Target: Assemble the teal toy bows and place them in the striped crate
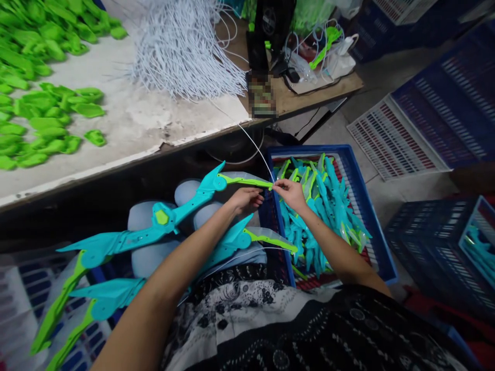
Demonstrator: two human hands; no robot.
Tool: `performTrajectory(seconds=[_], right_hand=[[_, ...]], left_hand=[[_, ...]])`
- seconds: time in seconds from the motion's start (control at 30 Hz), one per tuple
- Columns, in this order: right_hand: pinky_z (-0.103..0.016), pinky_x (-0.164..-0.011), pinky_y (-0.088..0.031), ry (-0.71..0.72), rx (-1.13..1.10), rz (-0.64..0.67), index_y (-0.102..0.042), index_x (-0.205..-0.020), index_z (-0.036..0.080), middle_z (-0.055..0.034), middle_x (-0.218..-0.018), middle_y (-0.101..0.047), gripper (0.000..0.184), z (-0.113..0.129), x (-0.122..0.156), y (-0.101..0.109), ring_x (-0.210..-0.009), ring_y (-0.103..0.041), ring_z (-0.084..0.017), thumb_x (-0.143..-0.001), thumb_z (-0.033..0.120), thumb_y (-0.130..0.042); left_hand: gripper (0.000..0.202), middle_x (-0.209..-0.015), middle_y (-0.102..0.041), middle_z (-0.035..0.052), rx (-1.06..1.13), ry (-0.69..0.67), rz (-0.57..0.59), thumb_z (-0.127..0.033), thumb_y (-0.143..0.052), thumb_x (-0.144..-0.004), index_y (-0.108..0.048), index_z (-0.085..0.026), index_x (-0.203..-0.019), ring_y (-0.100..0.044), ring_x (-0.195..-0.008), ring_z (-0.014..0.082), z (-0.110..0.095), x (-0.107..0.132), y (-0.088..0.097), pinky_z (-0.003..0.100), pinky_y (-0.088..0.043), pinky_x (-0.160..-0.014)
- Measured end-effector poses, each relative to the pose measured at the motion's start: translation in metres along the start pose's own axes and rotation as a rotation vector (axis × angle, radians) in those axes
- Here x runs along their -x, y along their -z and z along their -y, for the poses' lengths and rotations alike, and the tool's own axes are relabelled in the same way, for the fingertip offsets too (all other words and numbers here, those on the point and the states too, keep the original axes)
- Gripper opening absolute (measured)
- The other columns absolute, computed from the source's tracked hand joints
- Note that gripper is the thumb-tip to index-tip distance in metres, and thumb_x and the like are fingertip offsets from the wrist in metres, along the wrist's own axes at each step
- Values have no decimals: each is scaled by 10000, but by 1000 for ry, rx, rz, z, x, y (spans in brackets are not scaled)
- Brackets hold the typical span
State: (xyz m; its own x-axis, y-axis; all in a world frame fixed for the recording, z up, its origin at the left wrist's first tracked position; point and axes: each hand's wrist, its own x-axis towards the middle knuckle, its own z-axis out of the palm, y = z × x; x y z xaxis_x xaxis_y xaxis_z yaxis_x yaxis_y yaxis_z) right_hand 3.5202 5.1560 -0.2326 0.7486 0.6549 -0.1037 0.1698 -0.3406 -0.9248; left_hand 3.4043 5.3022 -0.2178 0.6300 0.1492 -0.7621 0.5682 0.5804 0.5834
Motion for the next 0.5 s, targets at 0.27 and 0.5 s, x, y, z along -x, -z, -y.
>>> performTrajectory(seconds=[0.27,0.5], right_hand=[[-337,-769,-493,205,39,-52,-685,-769,183,-83,-1003,-650,134,-11,3,-2,-949,-601,-194,-777,300,-620],[-380,-840,-500,321,177,31,-638,-959,193,-98,-1053,-681,195,-15,11,-7,-978,-617,-216,-849,339,-571]], left_hand=[[162,-804,-685,103,38,41,218,-120,-469,-911,-617,-70,-869,-655,-675,110,-1,-18,-19,230,-523,-688],[177,-581,-626,48,-136,-8,78,-145,-495,-891,-566,-95,-737,-586,-487,99,1,-9,-23,211,-474,-534]])
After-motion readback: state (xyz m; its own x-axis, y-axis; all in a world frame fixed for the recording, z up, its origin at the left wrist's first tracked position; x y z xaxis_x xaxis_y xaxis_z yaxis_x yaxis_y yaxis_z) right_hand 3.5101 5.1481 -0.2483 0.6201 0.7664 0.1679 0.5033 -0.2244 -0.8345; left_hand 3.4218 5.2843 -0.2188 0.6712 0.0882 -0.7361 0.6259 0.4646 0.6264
